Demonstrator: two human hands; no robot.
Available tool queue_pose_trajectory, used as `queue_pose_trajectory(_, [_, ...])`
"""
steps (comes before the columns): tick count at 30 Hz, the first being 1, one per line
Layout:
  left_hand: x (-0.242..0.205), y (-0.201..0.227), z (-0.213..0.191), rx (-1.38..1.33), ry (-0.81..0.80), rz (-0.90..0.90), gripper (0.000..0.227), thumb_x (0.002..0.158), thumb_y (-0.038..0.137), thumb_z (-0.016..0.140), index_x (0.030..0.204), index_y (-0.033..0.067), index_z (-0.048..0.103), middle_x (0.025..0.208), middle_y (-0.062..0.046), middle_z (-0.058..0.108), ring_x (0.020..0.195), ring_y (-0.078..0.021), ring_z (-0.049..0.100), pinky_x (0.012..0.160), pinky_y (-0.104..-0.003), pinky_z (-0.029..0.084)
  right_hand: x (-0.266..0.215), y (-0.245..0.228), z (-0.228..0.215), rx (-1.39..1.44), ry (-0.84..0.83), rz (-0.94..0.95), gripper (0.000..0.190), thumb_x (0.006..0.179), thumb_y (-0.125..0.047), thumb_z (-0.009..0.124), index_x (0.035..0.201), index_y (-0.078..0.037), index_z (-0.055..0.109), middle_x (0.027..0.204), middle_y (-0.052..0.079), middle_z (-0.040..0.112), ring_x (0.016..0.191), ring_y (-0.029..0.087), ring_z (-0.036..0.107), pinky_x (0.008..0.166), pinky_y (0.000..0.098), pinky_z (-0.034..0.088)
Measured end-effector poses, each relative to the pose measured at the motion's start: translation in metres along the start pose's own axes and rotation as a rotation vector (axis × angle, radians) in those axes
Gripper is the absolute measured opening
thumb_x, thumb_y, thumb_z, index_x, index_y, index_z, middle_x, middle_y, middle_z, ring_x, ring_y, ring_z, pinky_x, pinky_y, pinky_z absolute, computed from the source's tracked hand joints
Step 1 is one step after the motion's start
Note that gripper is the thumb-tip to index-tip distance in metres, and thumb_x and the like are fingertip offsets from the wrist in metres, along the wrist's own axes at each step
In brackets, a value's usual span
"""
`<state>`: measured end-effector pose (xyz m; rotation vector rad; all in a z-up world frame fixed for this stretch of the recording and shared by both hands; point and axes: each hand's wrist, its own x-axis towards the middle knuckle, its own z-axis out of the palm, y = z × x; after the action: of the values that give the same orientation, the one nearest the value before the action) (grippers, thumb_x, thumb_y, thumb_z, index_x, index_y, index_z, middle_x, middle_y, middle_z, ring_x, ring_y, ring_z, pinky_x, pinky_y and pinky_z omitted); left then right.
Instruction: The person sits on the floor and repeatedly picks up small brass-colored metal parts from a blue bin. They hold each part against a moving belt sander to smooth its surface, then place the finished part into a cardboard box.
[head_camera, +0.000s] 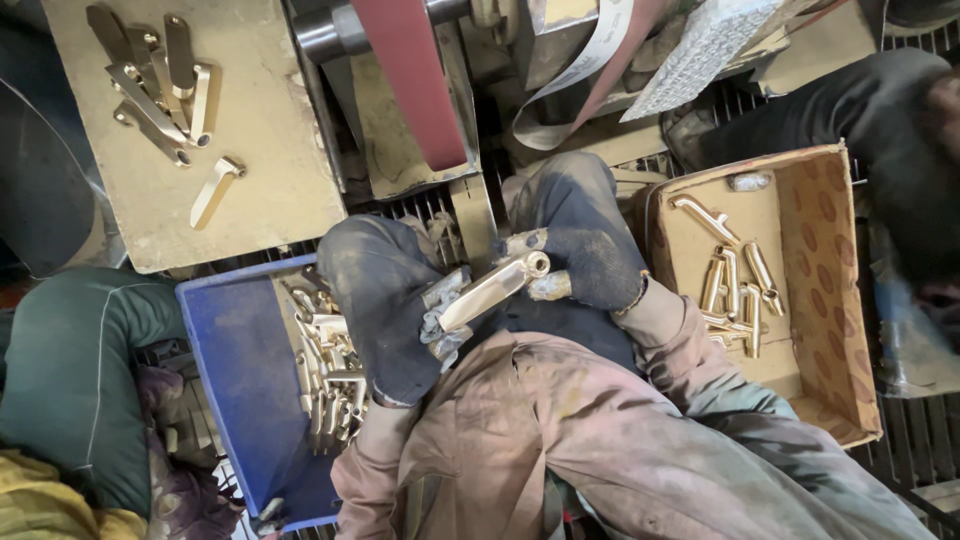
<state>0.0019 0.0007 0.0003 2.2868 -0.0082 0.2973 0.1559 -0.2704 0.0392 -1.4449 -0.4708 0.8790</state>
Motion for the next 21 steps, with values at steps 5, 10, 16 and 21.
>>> queue_pose_trajectory(5, [0.005, -0.008, 0.006, -0.005, 0.046, -0.006, 0.034, 0.088, 0.002, 0.068, 0.122, -0.0016, 0.069, 0.098, -0.010, 0.074, 0.087, -0.0228, 0.071, 0.081, -0.031, 0.055, -0.003, 0.001, 0.000, -0.328, 0.027, -0.008, 0.054, 0.074, -0.015, 0.089, 0.124, -0.002, 0.072, 0.115, 0.006, 0.078, 0.105, 0.011, 0.073, 0.094, 0.0294, 0.057])
queue_pose_trajectory(10, [0.014, -0.022, 0.017, -0.004, 0.183, -0.038, 0.035, 0.087, 0.002, 0.069, 0.121, -0.0024, 0.070, 0.098, -0.010, 0.074, 0.089, -0.0228, 0.071, 0.083, -0.031, 0.055, 0.000, 0.006, -0.002, -0.106, 0.138, 0.051, 0.052, 0.076, -0.015, 0.086, 0.125, -0.002, 0.072, 0.117, 0.007, 0.077, 0.107, 0.013, 0.070, 0.098, 0.0296, 0.054])
queue_pose_trajectory(16, [0.022, -0.019, 0.027, -0.120, -0.024, -0.091, 0.035, 0.086, 0.002, 0.071, 0.121, -0.0033, 0.071, 0.099, -0.010, 0.074, 0.091, -0.0228, 0.071, 0.086, -0.030, 0.054, 0.004, 0.008, 0.000, -0.244, 0.195, -0.020, 0.047, 0.079, -0.016, 0.086, 0.122, -0.003, 0.073, 0.112, 0.007, 0.077, 0.104, 0.015, 0.070, 0.094, 0.0297, 0.055])
queue_pose_trajectory(21, [0.054, -0.027, 0.030, -0.971, -0.176, -0.400, 0.038, 0.093, -0.001, 0.067, 0.131, -0.0026, 0.064, 0.103, -0.011, 0.074, 0.087, -0.0197, 0.071, 0.075, -0.030, 0.058, 0.010, 0.007, -0.002, -0.555, 0.311, -0.100, 0.048, 0.080, -0.022, 0.086, 0.122, -0.005, 0.072, 0.105, 0.010, 0.077, 0.098, 0.019, 0.074, 0.087, 0.0320, 0.057])
